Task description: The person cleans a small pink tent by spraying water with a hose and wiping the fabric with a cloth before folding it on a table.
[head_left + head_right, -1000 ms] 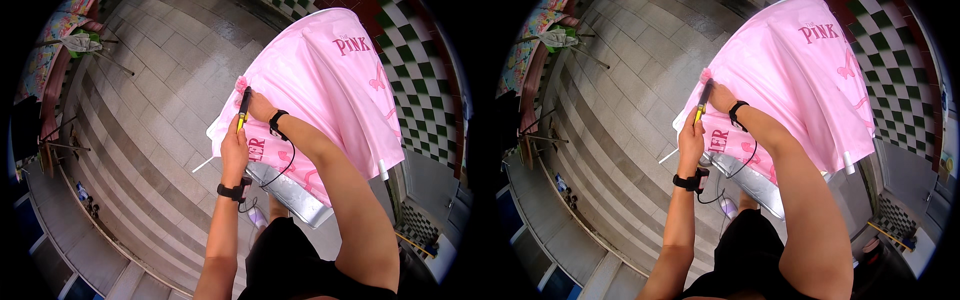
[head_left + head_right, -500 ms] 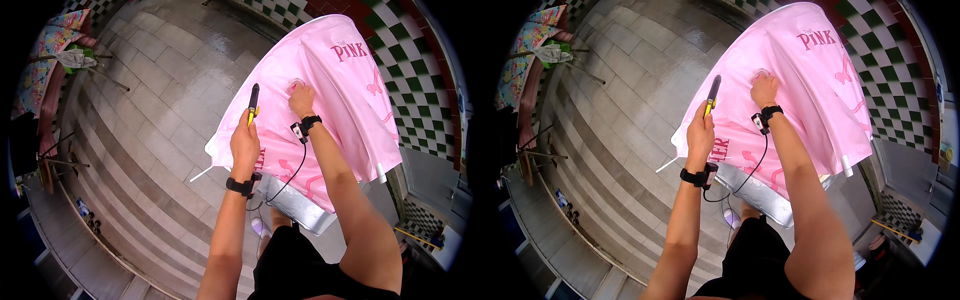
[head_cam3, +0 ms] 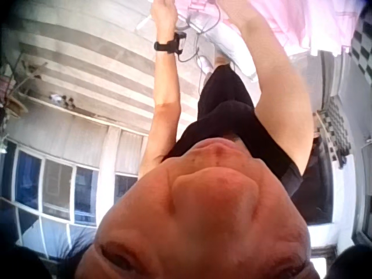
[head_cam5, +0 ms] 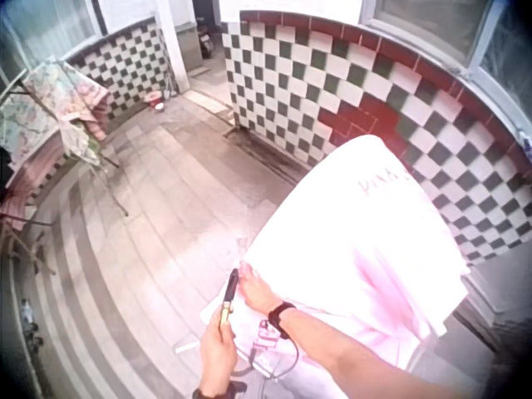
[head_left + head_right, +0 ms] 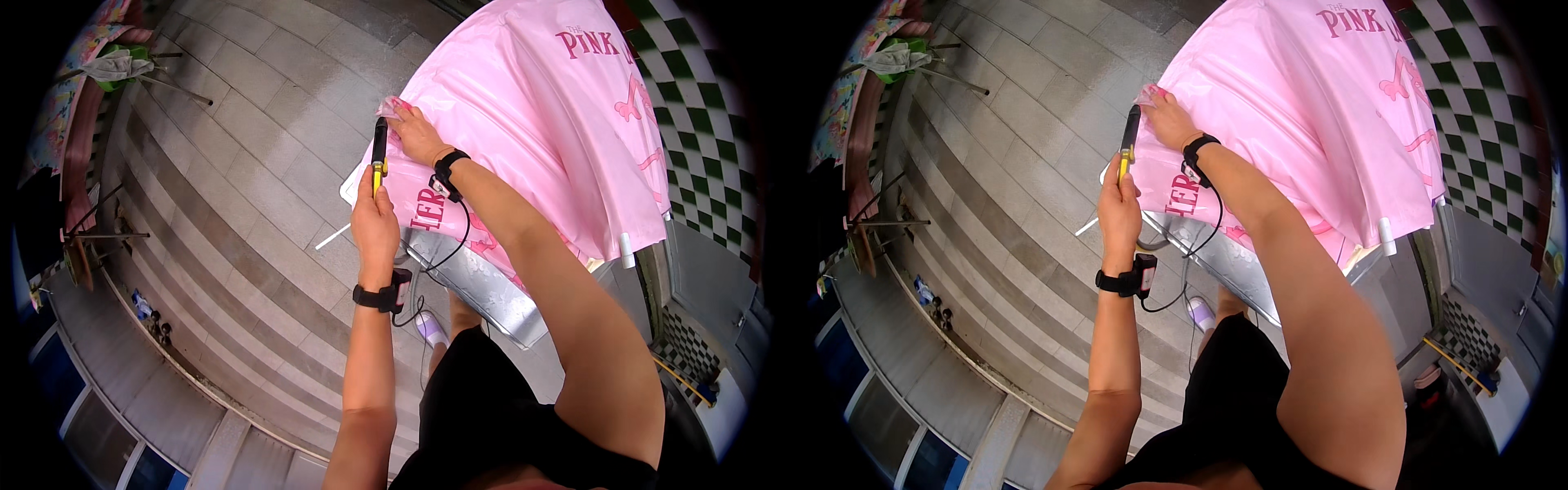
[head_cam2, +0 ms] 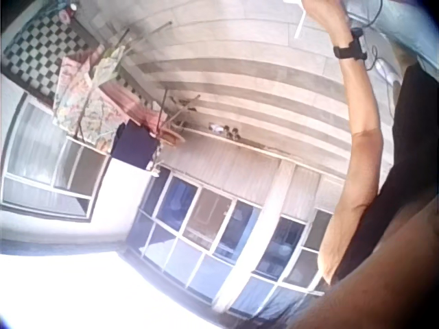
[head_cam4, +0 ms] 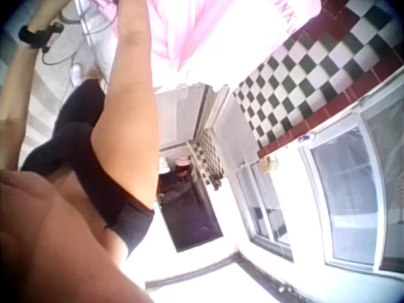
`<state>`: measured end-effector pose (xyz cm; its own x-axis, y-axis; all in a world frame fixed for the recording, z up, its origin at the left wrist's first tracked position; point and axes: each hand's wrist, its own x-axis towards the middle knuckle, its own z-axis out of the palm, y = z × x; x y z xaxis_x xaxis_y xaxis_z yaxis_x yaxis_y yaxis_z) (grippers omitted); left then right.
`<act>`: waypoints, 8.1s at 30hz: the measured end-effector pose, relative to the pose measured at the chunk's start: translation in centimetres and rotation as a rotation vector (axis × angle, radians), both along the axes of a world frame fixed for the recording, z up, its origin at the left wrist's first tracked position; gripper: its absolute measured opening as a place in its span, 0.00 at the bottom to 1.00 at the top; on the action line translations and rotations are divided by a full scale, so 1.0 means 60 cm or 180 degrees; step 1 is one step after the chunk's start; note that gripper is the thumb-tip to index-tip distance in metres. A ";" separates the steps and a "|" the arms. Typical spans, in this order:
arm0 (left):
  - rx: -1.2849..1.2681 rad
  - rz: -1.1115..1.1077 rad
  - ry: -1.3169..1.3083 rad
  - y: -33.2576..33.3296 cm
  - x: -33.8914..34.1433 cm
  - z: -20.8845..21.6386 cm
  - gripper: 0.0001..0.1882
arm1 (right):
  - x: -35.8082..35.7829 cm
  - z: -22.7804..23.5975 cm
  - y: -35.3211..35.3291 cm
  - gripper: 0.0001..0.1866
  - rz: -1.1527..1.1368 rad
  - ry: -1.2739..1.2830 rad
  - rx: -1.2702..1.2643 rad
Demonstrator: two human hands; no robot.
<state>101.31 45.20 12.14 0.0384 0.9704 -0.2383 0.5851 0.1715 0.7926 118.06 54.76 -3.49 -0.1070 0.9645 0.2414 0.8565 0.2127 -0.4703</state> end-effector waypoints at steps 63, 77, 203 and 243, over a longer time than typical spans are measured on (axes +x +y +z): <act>0.0804 -0.1156 0.0248 -0.607 0.189 0.144 0.21 | 0.292 0.310 -0.792 0.22 -0.2452 0.1525 0.0592; 0.0249 -0.0079 0.0598 -0.702 0.370 0.254 0.21 | 0.422 0.196 -0.707 0.20 -0.0893 0.0930 -0.0183; -0.0365 0.0824 -0.0848 -0.224 0.746 0.013 0.26 | 0.842 0.158 0.044 0.12 0.0871 -0.1350 0.0402; -0.0788 0.0161 -0.0864 -0.329 0.812 0.034 0.25 | 0.910 0.154 -0.488 0.18 0.0967 -0.1093 -0.0753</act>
<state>150.00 25.43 14.19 0.0859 0.8869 -0.4539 0.3450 0.4009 0.8487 172.65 25.46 5.75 -0.4255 0.9016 -0.0778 0.8861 0.3977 -0.2380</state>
